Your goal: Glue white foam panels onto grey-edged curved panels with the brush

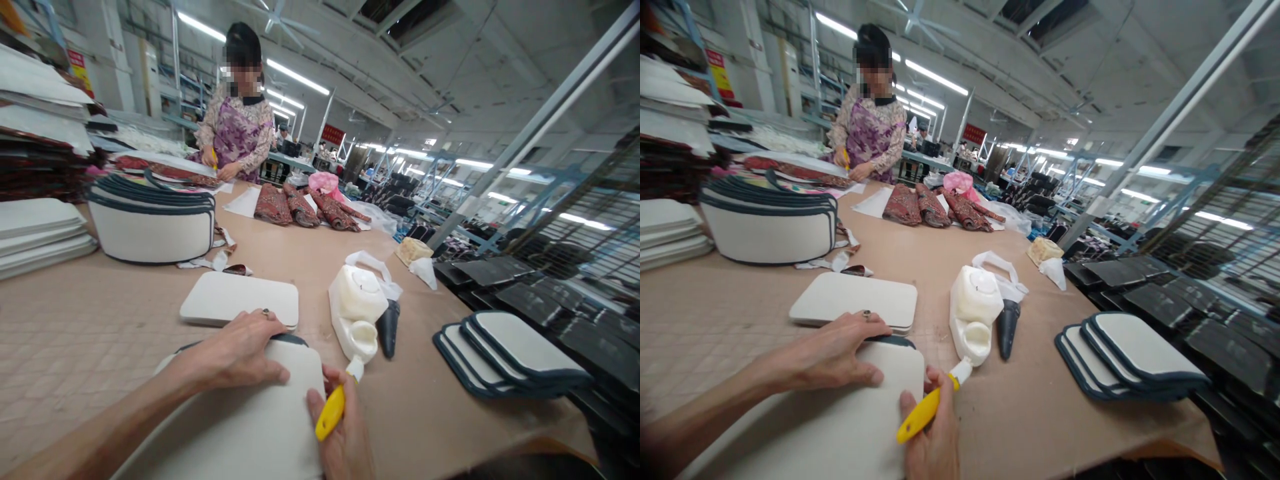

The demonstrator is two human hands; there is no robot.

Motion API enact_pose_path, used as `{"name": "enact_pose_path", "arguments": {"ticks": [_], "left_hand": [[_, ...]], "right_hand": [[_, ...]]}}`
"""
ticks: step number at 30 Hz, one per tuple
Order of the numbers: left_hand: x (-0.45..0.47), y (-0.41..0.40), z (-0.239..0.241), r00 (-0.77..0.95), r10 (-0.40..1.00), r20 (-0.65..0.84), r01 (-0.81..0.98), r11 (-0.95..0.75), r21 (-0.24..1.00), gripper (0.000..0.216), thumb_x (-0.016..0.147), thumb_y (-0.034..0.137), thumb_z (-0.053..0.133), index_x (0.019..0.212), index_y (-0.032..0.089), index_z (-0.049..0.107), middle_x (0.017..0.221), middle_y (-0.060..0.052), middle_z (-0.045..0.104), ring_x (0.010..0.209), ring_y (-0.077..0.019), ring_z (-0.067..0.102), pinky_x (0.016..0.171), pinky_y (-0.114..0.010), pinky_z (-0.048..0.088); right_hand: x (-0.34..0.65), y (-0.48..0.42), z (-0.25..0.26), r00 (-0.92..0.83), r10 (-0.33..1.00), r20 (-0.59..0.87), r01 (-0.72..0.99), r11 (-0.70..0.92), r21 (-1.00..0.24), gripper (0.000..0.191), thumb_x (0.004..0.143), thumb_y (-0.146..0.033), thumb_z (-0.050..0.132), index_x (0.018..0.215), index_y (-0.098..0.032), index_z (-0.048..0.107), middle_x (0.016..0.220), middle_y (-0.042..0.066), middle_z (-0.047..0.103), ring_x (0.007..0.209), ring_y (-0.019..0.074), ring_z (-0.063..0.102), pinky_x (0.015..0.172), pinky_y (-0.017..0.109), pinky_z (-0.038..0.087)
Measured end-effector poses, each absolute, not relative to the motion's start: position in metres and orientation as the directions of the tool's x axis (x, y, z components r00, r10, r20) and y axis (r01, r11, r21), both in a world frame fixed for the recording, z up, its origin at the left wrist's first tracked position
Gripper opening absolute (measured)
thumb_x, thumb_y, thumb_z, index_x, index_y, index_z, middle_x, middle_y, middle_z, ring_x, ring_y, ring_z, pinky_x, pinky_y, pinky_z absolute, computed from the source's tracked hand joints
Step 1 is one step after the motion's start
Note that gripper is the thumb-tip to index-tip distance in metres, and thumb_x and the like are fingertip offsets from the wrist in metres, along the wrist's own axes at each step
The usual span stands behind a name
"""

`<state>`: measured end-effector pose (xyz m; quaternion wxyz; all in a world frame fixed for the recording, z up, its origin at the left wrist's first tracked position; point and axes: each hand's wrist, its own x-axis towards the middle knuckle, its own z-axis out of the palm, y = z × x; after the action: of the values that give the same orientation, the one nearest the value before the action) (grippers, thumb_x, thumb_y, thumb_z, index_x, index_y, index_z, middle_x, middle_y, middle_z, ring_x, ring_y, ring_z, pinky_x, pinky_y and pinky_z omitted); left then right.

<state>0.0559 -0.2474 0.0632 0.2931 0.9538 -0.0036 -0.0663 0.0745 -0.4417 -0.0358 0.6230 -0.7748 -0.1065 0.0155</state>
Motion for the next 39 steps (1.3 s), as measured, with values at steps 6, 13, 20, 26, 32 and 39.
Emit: {"name": "enact_pose_path", "arguments": {"ticks": [6,13,20,26,32,39], "left_hand": [[0.06,-0.246,0.065,0.986,-0.059,-0.156,0.065,-0.724,0.687,0.044,0.058,0.034,0.071,0.096,0.019,0.057,0.095,-0.003,0.058,0.089,-0.024,0.054,0.075,-0.03,0.042],[0.056,-0.243,0.065,0.983,-0.112,-0.146,0.044,-0.627,0.778,0.044,0.058,0.038,0.071,0.093,0.02,0.05,0.09,0.001,0.055,0.083,-0.0202,0.051,0.068,-0.026,0.038],[0.047,-0.247,0.067,0.982,-0.097,-0.163,0.074,-0.596,0.8,0.045,0.059,0.033,0.071,0.096,0.021,0.048,0.09,0.003,0.053,0.085,-0.0192,0.049,0.069,-0.024,0.037],[0.045,-0.25,0.072,0.975,-0.11,-0.192,0.084,-0.617,0.782,0.044,0.058,0.029,0.071,0.095,0.021,0.049,0.091,0.002,0.053,0.087,-0.0199,0.049,0.071,-0.025,0.037],[0.042,-0.25,0.067,0.983,-0.094,-0.158,0.064,-0.63,0.774,0.042,0.059,0.03,0.07,0.095,0.022,0.05,0.091,0.003,0.053,0.085,-0.0193,0.05,0.071,-0.025,0.037],[0.042,-0.249,0.071,0.98,-0.107,-0.17,0.066,-0.63,0.774,0.043,0.059,0.031,0.07,0.097,0.022,0.052,0.094,0.002,0.054,0.089,-0.0204,0.051,0.076,-0.026,0.038]], "right_hand": [[0.075,-0.439,-0.026,0.966,0.244,0.087,0.123,-0.137,-0.983,0.031,0.076,-0.046,0.056,0.094,-0.023,0.047,0.085,0.002,0.065,0.078,0.0187,0.062,0.068,0.027,0.048],[0.072,-0.442,-0.018,0.981,0.171,0.095,0.114,-0.105,-0.988,0.039,0.073,-0.053,0.059,0.096,-0.023,0.049,0.091,0.004,0.065,0.083,0.0201,0.061,0.072,0.029,0.047],[0.068,-0.444,-0.004,0.969,0.087,0.231,0.245,-0.213,-0.946,0.036,0.072,-0.05,0.06,0.094,-0.024,0.051,0.112,0.008,0.062,0.096,0.0227,0.058,0.082,0.035,0.042],[0.069,-0.445,0.009,0.945,0.115,0.305,0.325,-0.235,-0.916,0.028,0.072,-0.041,0.064,0.091,-0.024,0.051,0.112,0.007,0.063,0.097,0.0213,0.058,0.084,0.033,0.041],[0.072,-0.445,0.017,0.967,0.145,0.208,0.244,-0.31,-0.919,0.029,0.07,-0.043,0.065,0.09,-0.024,0.054,0.105,0.003,0.064,0.084,0.0192,0.057,0.078,0.031,0.042],[0.083,-0.448,0.021,0.95,0.274,0.148,0.239,-0.34,-0.91,0.032,0.067,-0.037,0.066,0.094,-0.023,0.053,0.095,0.003,0.062,0.082,0.0196,0.057,0.072,0.031,0.044]]}}
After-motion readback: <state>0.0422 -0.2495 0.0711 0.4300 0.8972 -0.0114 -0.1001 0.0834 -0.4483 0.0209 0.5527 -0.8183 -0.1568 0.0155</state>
